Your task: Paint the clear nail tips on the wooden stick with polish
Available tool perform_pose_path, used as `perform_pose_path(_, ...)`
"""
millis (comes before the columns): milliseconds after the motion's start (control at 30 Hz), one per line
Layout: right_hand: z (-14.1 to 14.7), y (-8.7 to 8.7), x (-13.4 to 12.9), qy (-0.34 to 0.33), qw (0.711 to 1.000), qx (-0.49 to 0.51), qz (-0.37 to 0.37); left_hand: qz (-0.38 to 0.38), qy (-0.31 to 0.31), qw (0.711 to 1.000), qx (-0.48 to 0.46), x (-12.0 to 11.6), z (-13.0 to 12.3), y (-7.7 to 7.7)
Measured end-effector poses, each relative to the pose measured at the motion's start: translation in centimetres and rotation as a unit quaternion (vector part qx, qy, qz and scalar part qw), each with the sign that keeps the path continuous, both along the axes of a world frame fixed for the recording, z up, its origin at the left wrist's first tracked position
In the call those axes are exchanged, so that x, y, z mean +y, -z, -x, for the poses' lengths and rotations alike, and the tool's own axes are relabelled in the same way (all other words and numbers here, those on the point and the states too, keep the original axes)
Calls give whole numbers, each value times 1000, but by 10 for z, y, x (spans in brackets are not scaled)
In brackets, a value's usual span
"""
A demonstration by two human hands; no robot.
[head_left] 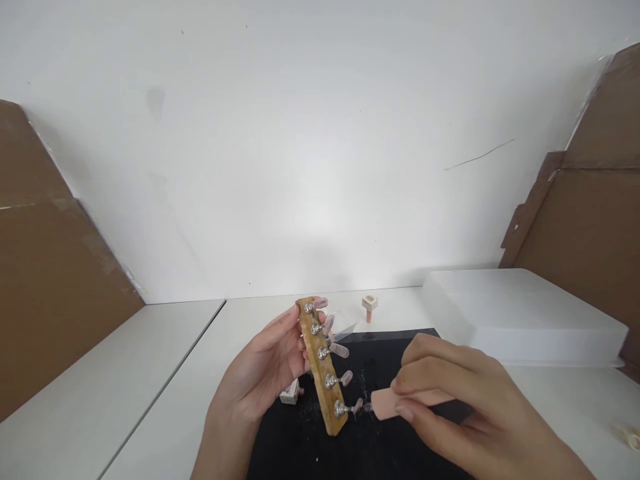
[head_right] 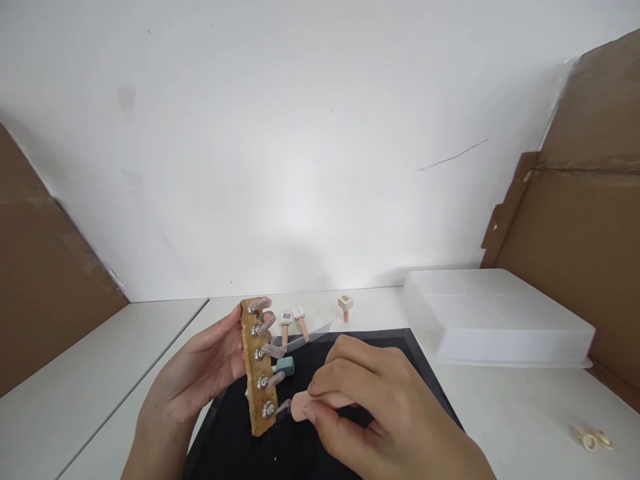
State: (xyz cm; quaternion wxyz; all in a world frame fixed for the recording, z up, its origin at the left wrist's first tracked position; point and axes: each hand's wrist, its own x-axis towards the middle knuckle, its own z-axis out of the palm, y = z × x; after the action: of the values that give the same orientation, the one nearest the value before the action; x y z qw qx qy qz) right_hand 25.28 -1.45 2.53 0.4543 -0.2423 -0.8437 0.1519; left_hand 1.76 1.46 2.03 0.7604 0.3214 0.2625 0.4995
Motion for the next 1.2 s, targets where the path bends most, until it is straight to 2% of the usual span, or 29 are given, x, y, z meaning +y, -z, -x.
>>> perform_pose_path(367,-3,3,1,35,999,-33,-17,-12,1,1000,-6,-1,0,3)
perform_pose_path(500,0,2,1,38,999,-13,-33,-12,3,1000,-9,1,2,5)
perform_pose_path(667,0,2,-1,-2,999,21,-24,-4,-2,1000,-12,4,2,6)
perform_pose_path(800,-2,3,-3,-11,1000,5,-5,-2,-4,1000,-11,2,1,4)
perform_pose_path(967,-2,4,-1,24,999,6,-21,-5,-1,1000,-10,1,0,4)
perform_pose_path(1200,-5,12,4,36,999,-28,-11,-2,-1,1000,-10,0,-1,7)
